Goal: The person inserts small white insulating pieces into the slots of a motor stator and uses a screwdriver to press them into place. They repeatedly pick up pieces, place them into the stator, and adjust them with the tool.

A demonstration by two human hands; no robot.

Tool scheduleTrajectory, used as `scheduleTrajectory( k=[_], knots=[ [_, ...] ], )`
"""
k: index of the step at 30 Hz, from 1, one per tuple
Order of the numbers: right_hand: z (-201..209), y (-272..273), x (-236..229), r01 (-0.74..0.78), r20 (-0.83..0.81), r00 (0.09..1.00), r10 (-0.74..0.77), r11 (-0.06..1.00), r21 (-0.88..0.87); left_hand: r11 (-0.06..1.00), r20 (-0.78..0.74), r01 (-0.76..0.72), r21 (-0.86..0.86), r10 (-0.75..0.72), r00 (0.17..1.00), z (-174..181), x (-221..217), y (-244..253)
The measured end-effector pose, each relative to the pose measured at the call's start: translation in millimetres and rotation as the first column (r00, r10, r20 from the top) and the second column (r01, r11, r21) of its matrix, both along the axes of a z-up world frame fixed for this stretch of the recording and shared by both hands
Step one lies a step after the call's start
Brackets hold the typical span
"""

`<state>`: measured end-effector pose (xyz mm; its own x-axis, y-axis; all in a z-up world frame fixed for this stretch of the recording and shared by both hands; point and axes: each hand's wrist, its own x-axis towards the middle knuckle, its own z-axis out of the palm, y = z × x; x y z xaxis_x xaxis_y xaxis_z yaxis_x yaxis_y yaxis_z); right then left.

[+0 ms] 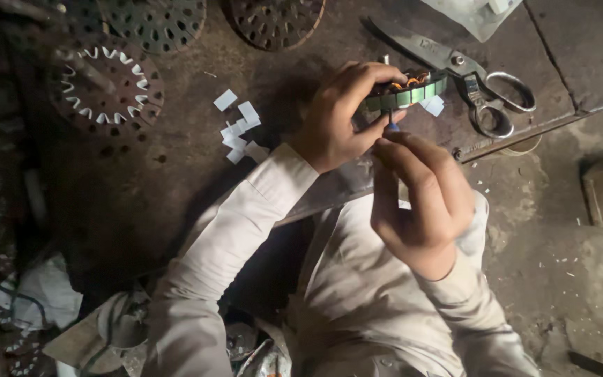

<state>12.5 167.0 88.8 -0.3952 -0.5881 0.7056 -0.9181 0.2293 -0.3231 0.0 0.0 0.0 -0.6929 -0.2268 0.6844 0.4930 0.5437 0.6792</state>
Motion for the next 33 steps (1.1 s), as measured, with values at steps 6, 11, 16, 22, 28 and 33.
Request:
scheduleTrajectory(
  k=[6, 11, 16, 22, 28, 33],
  knots=[
    [-2.3, -13.3, 12.8, -0.020, -0.014, 1.000, 0.019, 0.999, -0.030, 0.999, -0.007, 0.009, 0.046, -0.009, 1.000, 2.4, 3.4, -2.8],
    [-0.3, -16.0, 18.1, -0.013, 0.037, 0.999, 0.014, 1.000, -0.028, 0.998, -0.005, 0.000, 0.067, 0.000, 1.000, 6.7, 4.1, 1.2],
    [4.7, -10.4, 11.3, -0.026, 0.098, 0.995, 0.030, 0.999, -0.044, 1.000, 0.000, -0.003, 0.014, 0.003, 1.000, 8.1, 3.5, -1.3],
    [13.4, 9.0, -2.0, 0.046, 0.211, 0.977, -0.031, 0.997, -0.068, 1.000, 0.015, -0.003, -0.031, 0.004, 1.000, 5.7, 0.0, -1.9],
    [3.4, 24.9, -20.0, 0.124, 0.482, 0.874, 0.061, 0.931, -0.343, 0.998, 0.033, -0.040, -0.048, 0.042, 0.999, 3.7, 1.5, -1.0],
    [-17.6, 37.6, -28.4, 0.091, 0.448, 0.888, 0.106, 0.914, -0.397, 0.999, 0.022, -0.014, -0.047, 0.015, 1.000, 3.5, 0.1, -1.9]
  ],
)
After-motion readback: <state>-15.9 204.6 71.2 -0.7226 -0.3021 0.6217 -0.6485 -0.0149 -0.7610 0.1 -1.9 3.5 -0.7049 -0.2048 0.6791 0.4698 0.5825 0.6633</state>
